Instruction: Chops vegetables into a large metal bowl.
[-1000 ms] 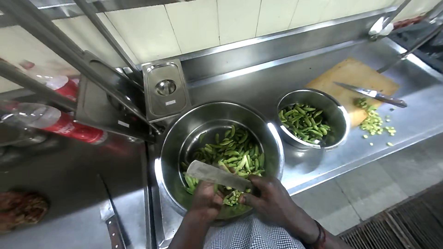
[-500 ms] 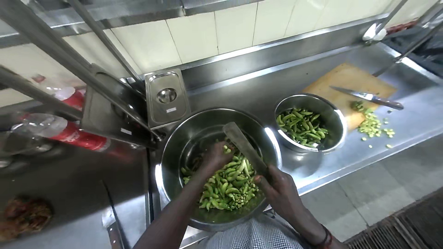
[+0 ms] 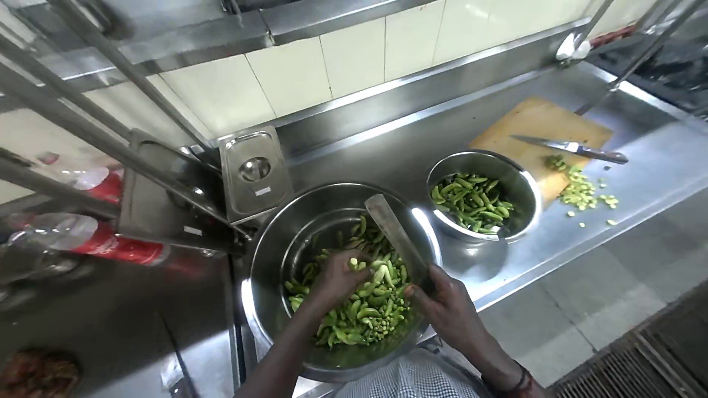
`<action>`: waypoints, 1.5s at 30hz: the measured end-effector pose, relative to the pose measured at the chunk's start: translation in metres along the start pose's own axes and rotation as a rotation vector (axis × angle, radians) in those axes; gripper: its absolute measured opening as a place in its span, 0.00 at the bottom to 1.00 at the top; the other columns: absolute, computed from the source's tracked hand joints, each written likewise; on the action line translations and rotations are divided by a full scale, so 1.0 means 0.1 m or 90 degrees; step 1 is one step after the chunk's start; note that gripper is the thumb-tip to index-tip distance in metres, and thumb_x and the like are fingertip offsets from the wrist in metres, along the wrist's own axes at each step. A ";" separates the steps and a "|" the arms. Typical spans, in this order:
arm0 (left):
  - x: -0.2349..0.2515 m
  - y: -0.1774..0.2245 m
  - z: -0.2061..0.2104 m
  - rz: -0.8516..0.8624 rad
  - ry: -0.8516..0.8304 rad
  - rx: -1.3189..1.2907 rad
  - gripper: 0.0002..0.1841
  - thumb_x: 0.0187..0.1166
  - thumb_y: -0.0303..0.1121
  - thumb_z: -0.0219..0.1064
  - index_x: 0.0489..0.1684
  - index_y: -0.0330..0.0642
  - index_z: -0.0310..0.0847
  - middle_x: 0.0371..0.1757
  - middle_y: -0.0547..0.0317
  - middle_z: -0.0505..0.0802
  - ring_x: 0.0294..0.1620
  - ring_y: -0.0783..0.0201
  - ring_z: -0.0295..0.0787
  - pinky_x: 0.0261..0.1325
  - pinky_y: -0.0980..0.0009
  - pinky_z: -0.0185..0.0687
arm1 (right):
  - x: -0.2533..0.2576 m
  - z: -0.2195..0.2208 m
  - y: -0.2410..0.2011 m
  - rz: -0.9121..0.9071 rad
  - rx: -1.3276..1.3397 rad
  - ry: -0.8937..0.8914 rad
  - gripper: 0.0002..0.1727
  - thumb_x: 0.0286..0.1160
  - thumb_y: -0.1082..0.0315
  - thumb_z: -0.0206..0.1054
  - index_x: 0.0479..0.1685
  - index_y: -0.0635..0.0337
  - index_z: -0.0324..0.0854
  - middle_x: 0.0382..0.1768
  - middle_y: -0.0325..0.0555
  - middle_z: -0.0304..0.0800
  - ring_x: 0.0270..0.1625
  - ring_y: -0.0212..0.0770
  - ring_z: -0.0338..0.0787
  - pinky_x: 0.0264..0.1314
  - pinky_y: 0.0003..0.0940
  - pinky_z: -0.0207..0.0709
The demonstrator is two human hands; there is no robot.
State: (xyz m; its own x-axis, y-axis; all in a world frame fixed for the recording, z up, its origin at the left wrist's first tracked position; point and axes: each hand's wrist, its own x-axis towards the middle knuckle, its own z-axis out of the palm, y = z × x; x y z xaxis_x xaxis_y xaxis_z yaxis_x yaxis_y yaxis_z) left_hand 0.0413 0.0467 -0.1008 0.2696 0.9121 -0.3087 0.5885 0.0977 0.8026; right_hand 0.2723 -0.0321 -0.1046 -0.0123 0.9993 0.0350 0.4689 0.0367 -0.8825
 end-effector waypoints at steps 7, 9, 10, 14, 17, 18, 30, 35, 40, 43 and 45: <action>-0.51 0.08 0.16 0.108 -0.005 -0.200 0.12 0.70 0.36 0.80 0.50 0.55 0.92 0.45 0.66 0.95 0.38 0.66 0.92 0.40 0.66 0.92 | 0.03 0.07 -0.19 0.013 0.056 -0.093 0.25 0.65 0.39 0.77 0.46 0.48 0.82 0.26 0.32 0.85 0.26 0.31 0.85 0.30 0.32 0.83; -0.55 0.07 0.18 0.125 -0.008 -0.224 0.11 0.71 0.39 0.80 0.49 0.55 0.92 0.45 0.64 0.95 0.37 0.64 0.92 0.38 0.66 0.93 | 0.04 0.07 -0.23 0.013 0.067 -0.095 0.20 0.69 0.43 0.76 0.42 0.49 0.82 0.23 0.33 0.83 0.23 0.31 0.82 0.26 0.31 0.79; -0.56 0.07 0.18 0.127 -0.008 -0.230 0.11 0.72 0.39 0.80 0.49 0.54 0.92 0.45 0.64 0.95 0.37 0.64 0.92 0.38 0.66 0.93 | 0.04 0.06 -0.24 0.013 0.069 -0.095 0.19 0.69 0.44 0.76 0.41 0.49 0.82 0.23 0.33 0.83 0.23 0.31 0.82 0.25 0.30 0.78; -0.58 0.03 0.20 0.148 -0.016 -0.250 0.10 0.72 0.38 0.80 0.49 0.53 0.93 0.49 0.65 0.95 0.42 0.64 0.93 0.44 0.67 0.93 | 0.03 0.07 -0.22 0.019 0.080 -0.102 0.23 0.65 0.42 0.79 0.45 0.49 0.82 0.26 0.34 0.85 0.26 0.32 0.85 0.29 0.31 0.82; -0.56 0.01 0.25 0.185 -0.011 -0.232 0.09 0.72 0.36 0.79 0.47 0.52 0.94 0.49 0.66 0.94 0.46 0.66 0.92 0.47 0.68 0.92 | 0.02 0.08 -0.22 -0.002 0.077 -0.125 0.21 0.67 0.43 0.77 0.45 0.49 0.84 0.28 0.33 0.86 0.28 0.30 0.86 0.32 0.31 0.84; -0.56 0.00 0.26 0.206 -0.003 -0.223 0.08 0.72 0.35 0.78 0.46 0.52 0.94 0.49 0.66 0.94 0.47 0.67 0.92 0.48 0.68 0.93 | 0.02 0.09 -0.22 -0.009 0.071 -0.132 0.21 0.69 0.42 0.76 0.43 0.48 0.84 0.26 0.33 0.85 0.27 0.30 0.85 0.30 0.30 0.82; -0.61 -0.01 0.29 -0.017 0.102 -0.712 0.09 0.77 0.29 0.70 0.52 0.46 0.88 0.44 0.48 0.92 0.33 0.61 0.89 0.33 0.67 0.88 | 0.00 0.15 -0.13 -0.111 -0.018 -0.101 0.26 0.79 0.34 0.60 0.38 0.48 0.81 0.21 0.31 0.77 0.22 0.29 0.78 0.24 0.32 0.77; -0.63 -0.02 0.32 -0.093 0.024 -0.891 0.10 0.79 0.33 0.69 0.54 0.47 0.86 0.41 0.46 0.91 0.29 0.61 0.88 0.29 0.68 0.87 | -0.01 0.19 -0.15 -0.128 -0.041 -0.109 0.27 0.63 0.36 0.77 0.44 0.49 0.82 0.28 0.31 0.84 0.28 0.27 0.84 0.31 0.31 0.84; -0.68 0.05 0.41 -0.128 0.006 -0.965 0.07 0.76 0.25 0.68 0.47 0.44 0.86 0.36 0.48 0.91 0.28 0.62 0.88 0.32 0.66 0.88 | -0.01 0.23 -0.18 -0.167 -0.086 -0.091 0.24 0.66 0.37 0.76 0.35 0.49 0.81 0.21 0.30 0.79 0.23 0.26 0.80 0.25 0.28 0.78; -0.68 0.05 0.44 -0.172 0.028 -1.009 0.06 0.78 0.23 0.65 0.47 0.41 0.83 0.35 0.45 0.90 0.28 0.59 0.89 0.32 0.64 0.89 | -0.02 0.23 -0.18 -0.172 -0.118 -0.088 0.25 0.71 0.34 0.69 0.30 0.48 0.80 0.17 0.30 0.75 0.20 0.28 0.77 0.22 0.30 0.74; -0.67 0.03 0.45 -0.188 0.045 -0.998 0.07 0.81 0.26 0.63 0.52 0.42 0.81 0.38 0.45 0.89 0.29 0.59 0.87 0.32 0.65 0.87 | -0.03 0.24 -0.17 -0.166 -0.125 -0.090 0.28 0.75 0.31 0.63 0.28 0.46 0.81 0.16 0.29 0.74 0.19 0.28 0.77 0.22 0.32 0.73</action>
State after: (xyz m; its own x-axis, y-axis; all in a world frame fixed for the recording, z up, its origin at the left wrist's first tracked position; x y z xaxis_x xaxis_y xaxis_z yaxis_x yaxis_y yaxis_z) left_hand 0.0595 -0.0320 -0.1009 0.2328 0.7993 -0.5540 -0.7311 0.5195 0.4423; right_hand 0.2433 -0.0360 -0.1006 -0.2695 0.9477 0.1707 0.5940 0.3031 -0.7452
